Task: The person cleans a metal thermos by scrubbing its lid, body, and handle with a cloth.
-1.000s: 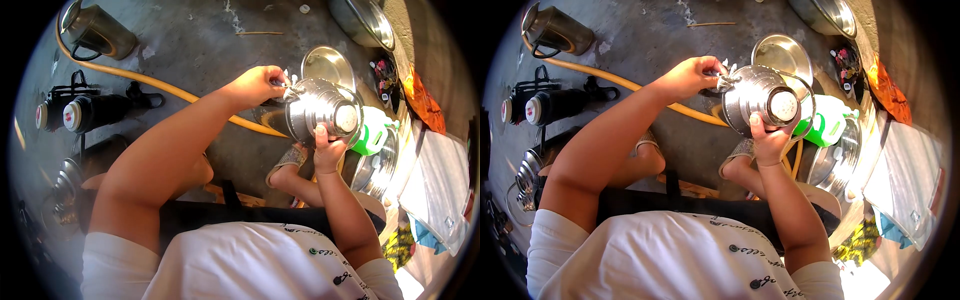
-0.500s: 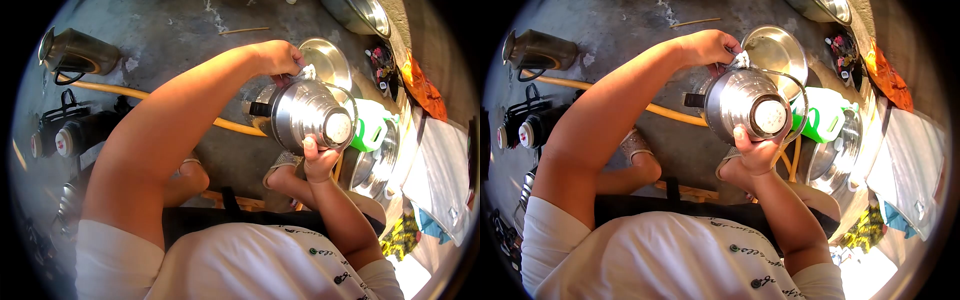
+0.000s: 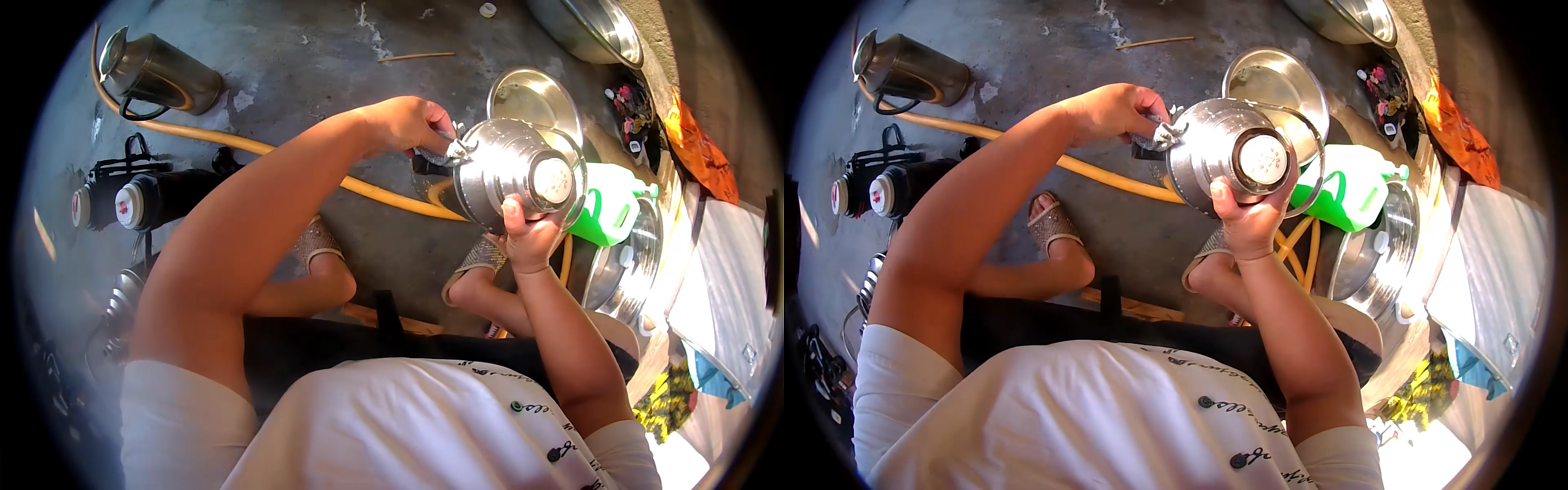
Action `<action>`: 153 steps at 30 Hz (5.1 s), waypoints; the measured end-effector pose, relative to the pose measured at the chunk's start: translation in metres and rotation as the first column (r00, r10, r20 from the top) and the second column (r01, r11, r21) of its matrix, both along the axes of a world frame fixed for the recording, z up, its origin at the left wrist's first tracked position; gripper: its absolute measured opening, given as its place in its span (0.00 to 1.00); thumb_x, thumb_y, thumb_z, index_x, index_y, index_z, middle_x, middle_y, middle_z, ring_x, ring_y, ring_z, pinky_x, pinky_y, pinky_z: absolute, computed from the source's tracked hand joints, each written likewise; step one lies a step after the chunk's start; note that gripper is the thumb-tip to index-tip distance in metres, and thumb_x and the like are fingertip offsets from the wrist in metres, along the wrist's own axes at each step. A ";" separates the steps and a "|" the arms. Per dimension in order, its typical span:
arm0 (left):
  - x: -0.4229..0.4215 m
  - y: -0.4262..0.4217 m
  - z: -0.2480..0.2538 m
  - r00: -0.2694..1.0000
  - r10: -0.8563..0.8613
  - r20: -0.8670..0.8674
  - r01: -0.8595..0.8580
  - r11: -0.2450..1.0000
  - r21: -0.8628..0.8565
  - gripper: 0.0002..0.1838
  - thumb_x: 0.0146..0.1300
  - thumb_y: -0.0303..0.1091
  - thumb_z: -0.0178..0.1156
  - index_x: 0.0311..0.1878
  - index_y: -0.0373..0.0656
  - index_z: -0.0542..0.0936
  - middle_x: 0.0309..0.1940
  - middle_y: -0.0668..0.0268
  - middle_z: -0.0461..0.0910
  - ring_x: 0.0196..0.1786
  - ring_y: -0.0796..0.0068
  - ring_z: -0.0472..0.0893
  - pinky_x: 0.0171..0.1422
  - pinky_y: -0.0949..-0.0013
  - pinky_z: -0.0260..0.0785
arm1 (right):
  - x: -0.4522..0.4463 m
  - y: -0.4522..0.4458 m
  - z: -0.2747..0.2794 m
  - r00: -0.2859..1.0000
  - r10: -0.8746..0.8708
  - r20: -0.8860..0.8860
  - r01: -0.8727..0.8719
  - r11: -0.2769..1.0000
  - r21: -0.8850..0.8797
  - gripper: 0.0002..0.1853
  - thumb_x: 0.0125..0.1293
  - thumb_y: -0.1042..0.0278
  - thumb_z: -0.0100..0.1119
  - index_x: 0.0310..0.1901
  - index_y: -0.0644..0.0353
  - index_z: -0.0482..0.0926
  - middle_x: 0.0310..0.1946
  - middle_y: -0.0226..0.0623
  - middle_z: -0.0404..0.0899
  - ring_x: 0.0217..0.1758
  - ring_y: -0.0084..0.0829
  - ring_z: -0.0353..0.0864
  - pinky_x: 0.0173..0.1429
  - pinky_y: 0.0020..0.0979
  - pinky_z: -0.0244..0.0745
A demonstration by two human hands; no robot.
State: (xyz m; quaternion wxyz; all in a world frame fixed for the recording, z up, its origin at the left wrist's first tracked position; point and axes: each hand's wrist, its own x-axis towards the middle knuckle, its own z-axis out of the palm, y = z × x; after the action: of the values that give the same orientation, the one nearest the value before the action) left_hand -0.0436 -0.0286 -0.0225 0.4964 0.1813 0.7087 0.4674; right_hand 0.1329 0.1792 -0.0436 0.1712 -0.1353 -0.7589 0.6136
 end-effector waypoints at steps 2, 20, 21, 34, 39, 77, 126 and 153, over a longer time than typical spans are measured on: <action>0.010 0.001 -0.011 0.997 0.073 0.026 -0.073 0.997 0.024 0.11 0.60 0.30 0.63 0.46 0.43 0.81 0.37 0.72 0.81 0.40 0.82 0.76 0.45 0.74 0.69 | -0.002 -0.001 0.000 1.000 -0.014 -0.012 0.014 1.000 -0.021 0.54 0.48 0.61 0.75 0.72 0.63 0.50 0.63 0.43 0.64 0.66 0.35 0.66 0.71 0.38 0.63; 0.107 0.045 -0.042 0.476 0.753 -0.454 -0.747 0.619 0.243 0.15 0.71 0.40 0.52 0.49 0.36 0.73 0.45 0.51 0.79 0.51 0.50 0.79 0.56 0.55 0.69 | -0.013 -0.004 0.003 0.992 0.033 -0.123 -0.029 0.999 0.031 0.49 0.50 0.65 0.74 0.69 0.64 0.52 0.59 0.40 0.67 0.61 0.32 0.71 0.66 0.35 0.69; 0.106 0.050 -0.043 0.446 0.812 -0.377 -0.797 0.552 0.244 0.15 0.71 0.40 0.52 0.49 0.36 0.73 0.44 0.51 0.79 0.49 0.50 0.79 0.55 0.55 0.69 | -0.013 -0.005 0.007 0.993 0.039 -0.114 -0.039 0.999 0.000 0.48 0.50 0.66 0.74 0.69 0.64 0.53 0.58 0.40 0.67 0.60 0.32 0.71 0.65 0.35 0.70; 0.138 0.039 0.018 0.434 0.892 -0.129 -0.848 0.453 0.274 0.13 0.73 0.37 0.49 0.51 0.37 0.68 0.49 0.53 0.75 0.45 0.55 0.78 0.53 0.57 0.70 | -0.016 -0.003 0.001 0.980 0.001 -0.198 0.058 0.955 0.291 0.44 0.52 0.55 0.72 0.66 0.64 0.61 0.58 0.47 0.68 0.62 0.42 0.70 0.67 0.40 0.65; 0.174 0.061 0.008 0.451 0.747 -0.489 -0.589 0.661 0.466 0.11 0.71 0.31 0.51 0.52 0.38 0.68 0.55 0.47 0.69 0.55 0.46 0.73 0.60 0.54 0.66 | -0.015 0.001 0.003 0.986 -0.010 -0.168 0.073 0.926 0.371 0.44 0.59 0.43 0.64 0.68 0.66 0.59 0.61 0.53 0.66 0.65 0.52 0.67 0.69 0.45 0.62; 0.181 0.095 -0.005 0.296 0.511 -0.807 -0.434 0.825 0.362 0.33 0.70 0.28 0.49 0.74 0.30 0.50 0.72 0.38 0.52 0.74 0.37 0.53 0.78 0.49 0.45 | -0.005 0.005 0.008 0.947 -0.092 -0.308 0.209 0.904 0.373 0.21 0.76 0.60 0.37 0.64 0.57 0.69 0.63 0.44 0.69 0.69 0.46 0.65 0.73 0.41 0.58; 0.103 0.096 0.014 0.530 0.620 -0.578 -0.284 0.772 0.568 0.43 0.43 0.36 0.78 0.63 0.38 0.68 0.57 0.59 0.72 0.60 0.64 0.74 0.67 0.63 0.66 | -0.054 0.055 -0.027 0.964 -0.078 0.254 0.141 0.961 -0.238 0.19 0.74 0.56 0.45 0.48 0.62 0.80 0.45 0.47 0.82 0.50 0.42 0.80 0.56 0.37 0.72; 0.084 0.078 0.006 0.531 0.588 -0.610 -0.160 0.776 0.610 0.46 0.39 0.46 0.80 0.61 0.37 0.70 0.56 0.57 0.73 0.59 0.61 0.75 0.65 0.59 0.68 | -0.028 0.128 -0.097 0.729 0.073 0.680 -0.503 0.731 0.461 0.15 0.74 0.61 0.41 0.46 0.63 0.76 0.43 0.49 0.81 0.44 0.52 0.81 0.50 0.42 0.75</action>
State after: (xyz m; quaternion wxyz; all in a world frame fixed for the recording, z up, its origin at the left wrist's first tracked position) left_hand 0.0405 0.0498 -0.0167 -0.0378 0.3186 0.7317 0.6014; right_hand 0.1045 0.3076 -0.1405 -0.1575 -0.1380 -0.9399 0.2697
